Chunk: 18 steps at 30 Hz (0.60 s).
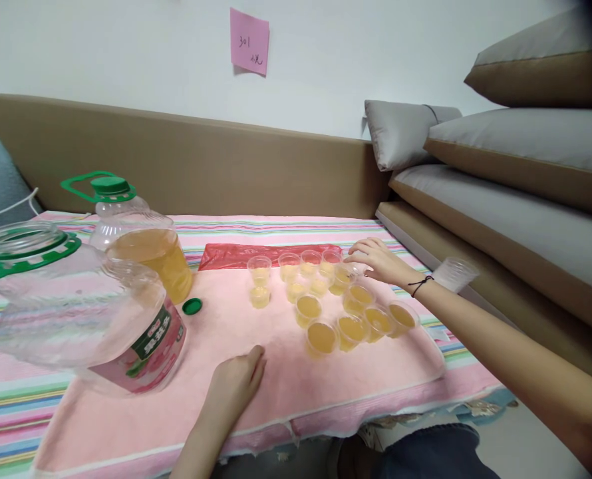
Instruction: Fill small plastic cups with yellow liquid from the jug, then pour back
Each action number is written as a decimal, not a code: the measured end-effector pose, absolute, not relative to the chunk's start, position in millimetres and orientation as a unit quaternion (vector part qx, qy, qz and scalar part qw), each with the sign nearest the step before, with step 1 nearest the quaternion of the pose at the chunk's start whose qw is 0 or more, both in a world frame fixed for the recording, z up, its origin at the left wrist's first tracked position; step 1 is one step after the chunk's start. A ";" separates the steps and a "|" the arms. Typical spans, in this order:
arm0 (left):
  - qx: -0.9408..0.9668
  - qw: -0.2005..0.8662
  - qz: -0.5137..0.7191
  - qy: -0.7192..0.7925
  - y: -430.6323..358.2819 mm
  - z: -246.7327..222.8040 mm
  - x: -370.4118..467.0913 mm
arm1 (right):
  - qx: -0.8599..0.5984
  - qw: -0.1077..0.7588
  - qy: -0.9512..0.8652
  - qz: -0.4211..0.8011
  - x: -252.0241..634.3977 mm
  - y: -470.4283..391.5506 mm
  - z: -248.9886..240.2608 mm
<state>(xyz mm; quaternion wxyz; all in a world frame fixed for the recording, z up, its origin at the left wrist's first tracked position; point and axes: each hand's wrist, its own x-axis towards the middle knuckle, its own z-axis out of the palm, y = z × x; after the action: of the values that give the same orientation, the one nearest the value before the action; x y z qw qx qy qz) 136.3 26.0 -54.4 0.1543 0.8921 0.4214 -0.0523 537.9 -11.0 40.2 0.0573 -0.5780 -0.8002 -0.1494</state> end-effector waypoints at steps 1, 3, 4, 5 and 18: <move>0.892 0.154 -0.053 0.422 25.9 -54.1 136.4 | -0.579 0.057 -0.799 -0.152 539.4 -11.6 39.6; 0.892 0.155 -0.052 0.422 25.6 -53.7 136.6 | -0.579 0.053 -0.798 -0.158 542.3 -12.8 38.0; 0.892 0.155 -0.052 0.422 25.4 -53.7 136.7 | -0.579 0.050 -0.797 -0.162 543.9 -13.5 37.0; 0.891 0.154 -0.052 0.423 25.4 -53.6 136.7 | -0.579 0.047 -0.797 -0.165 545.5 -14.3 35.9; 0.893 0.150 -0.049 0.422 26.3 -55.5 136.4 | -0.624 0.119 -0.767 -0.090 562.9 -25.2 27.4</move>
<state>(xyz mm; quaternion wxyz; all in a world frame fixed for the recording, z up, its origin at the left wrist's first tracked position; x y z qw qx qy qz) 136.4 26.3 -55.5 0.1504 0.8928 0.4218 -0.0486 562.9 -25.2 27.4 0.1188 -0.6237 -0.7673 -0.0902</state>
